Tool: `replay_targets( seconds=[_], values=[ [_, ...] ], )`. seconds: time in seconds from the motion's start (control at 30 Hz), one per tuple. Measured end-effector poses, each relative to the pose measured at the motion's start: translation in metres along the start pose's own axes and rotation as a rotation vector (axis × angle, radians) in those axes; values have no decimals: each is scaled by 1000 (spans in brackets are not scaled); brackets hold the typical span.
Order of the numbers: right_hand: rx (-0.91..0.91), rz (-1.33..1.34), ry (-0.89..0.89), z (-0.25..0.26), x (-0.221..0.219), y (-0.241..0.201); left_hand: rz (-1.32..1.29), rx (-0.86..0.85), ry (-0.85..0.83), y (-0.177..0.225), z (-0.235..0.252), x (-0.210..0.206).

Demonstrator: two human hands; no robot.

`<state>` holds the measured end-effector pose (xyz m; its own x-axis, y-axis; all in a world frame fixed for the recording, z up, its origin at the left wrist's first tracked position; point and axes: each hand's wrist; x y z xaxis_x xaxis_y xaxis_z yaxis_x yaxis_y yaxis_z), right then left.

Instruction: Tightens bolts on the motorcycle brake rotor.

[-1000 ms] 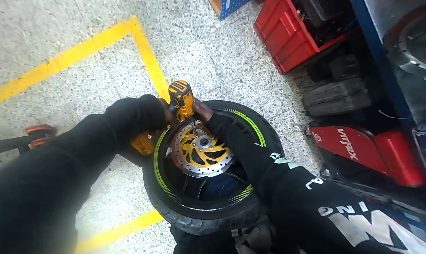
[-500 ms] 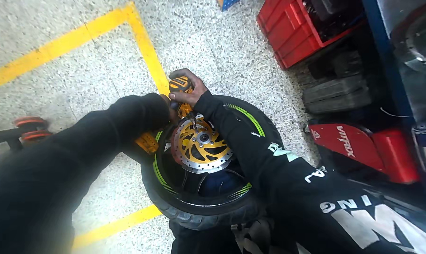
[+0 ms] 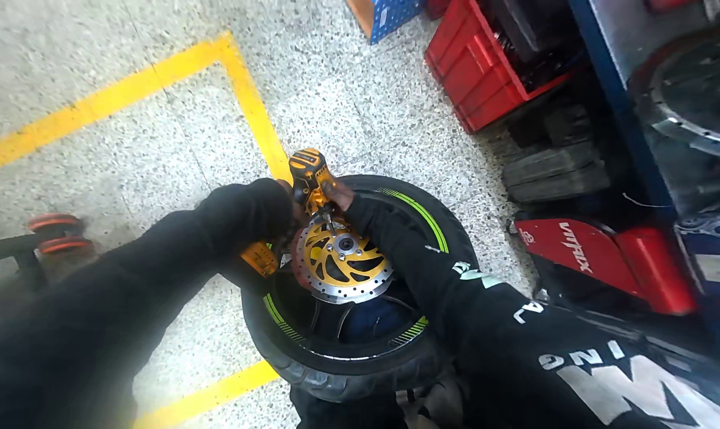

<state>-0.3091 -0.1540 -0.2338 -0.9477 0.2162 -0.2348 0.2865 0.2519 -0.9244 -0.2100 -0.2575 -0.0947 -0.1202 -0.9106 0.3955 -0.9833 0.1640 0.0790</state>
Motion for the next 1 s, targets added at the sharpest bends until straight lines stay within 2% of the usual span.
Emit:
replay_targets(
  seconds=[0.1,0.17,0.27,0.37,0.47,0.67,1.0],
  values=[
    [-111,163,95,3,-11,12,-13,-8,38,-11,22,9],
    [-166,223,97,15,-16,-4,-17,-9,37,-15,22,27],
    [-106,147,6,19,-17,-58,-53,-79,56,-22,-6,57],
    [4,124,-56,-5,-12,-81,-113,-147,-26,-10,-57,57],
    [-5,164,-31,-43,-3,-62,-126,-137,-95,3,-74,27],
    [9,317,26,-76,14,-11,-60,-166,-78,13,-51,-25],
    [77,411,24,-74,11,9,-56,-109,-83,20,-52,-29]
  ],
)
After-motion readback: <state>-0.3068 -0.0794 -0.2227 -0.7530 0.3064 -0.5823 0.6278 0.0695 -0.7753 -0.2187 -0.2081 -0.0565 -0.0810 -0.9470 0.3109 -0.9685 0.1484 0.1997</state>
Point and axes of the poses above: each hand's wrist, its own z-axis towards the middle knuckle, its own x-axis out of the back of the hand, y = z × x, and after that the axes turned 1 degree about -z, right-handed
